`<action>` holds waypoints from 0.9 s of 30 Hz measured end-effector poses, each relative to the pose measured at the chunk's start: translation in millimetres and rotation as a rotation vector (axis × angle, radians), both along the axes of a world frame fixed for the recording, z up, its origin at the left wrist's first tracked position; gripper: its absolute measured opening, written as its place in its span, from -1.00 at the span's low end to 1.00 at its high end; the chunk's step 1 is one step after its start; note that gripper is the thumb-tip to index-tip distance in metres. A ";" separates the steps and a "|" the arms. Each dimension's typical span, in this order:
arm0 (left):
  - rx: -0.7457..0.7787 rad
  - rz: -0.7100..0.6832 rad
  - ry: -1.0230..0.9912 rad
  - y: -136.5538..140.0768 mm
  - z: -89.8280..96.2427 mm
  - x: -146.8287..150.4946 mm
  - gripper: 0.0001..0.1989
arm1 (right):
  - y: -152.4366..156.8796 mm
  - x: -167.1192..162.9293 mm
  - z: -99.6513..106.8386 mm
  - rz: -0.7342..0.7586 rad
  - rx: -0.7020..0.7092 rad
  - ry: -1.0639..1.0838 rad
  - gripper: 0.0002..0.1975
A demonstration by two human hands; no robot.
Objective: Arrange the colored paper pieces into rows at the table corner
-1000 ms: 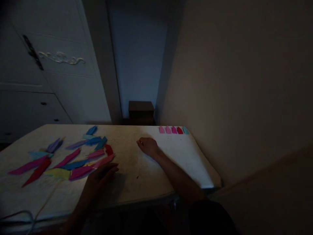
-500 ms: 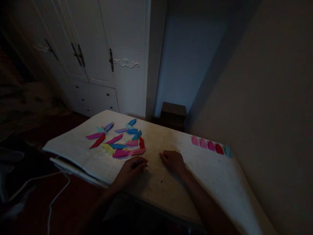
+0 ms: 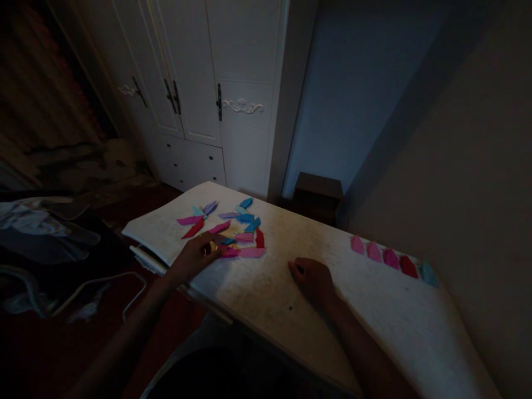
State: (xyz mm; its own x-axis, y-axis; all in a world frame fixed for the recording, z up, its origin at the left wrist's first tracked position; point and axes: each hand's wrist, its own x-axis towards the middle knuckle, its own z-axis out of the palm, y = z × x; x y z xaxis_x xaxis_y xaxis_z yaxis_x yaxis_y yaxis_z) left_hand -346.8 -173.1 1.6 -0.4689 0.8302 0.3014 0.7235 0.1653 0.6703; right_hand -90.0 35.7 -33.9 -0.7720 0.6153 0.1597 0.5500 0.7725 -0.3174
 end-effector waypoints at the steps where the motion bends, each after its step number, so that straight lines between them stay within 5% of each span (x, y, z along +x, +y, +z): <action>1: -0.033 -0.015 0.050 -1.7 -1.1 -4.1 -0.67 | 0.7 0.1 -0.2 0.001 -0.004 0.001 -0.56; 11: -0.177 -0.105 0.215 2.2 -18.7 -6.6 -0.70 | 4.1 2.2 -1.1 0.043 -0.013 0.024 -0.56; 27: 0.191 0.056 -0.094 10.0 -4.4 20.9 -0.67 | 1.6 1.3 -1.3 0.048 0.058 0.001 -0.58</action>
State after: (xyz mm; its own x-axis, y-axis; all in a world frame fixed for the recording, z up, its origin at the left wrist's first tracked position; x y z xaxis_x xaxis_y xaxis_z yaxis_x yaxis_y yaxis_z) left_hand -325.9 -163.1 -2.8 -0.5461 0.7342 0.4034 0.6498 0.0673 0.7571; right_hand -88.7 37.3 -35.2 -0.8002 0.5672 0.1949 0.5115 0.8151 -0.2721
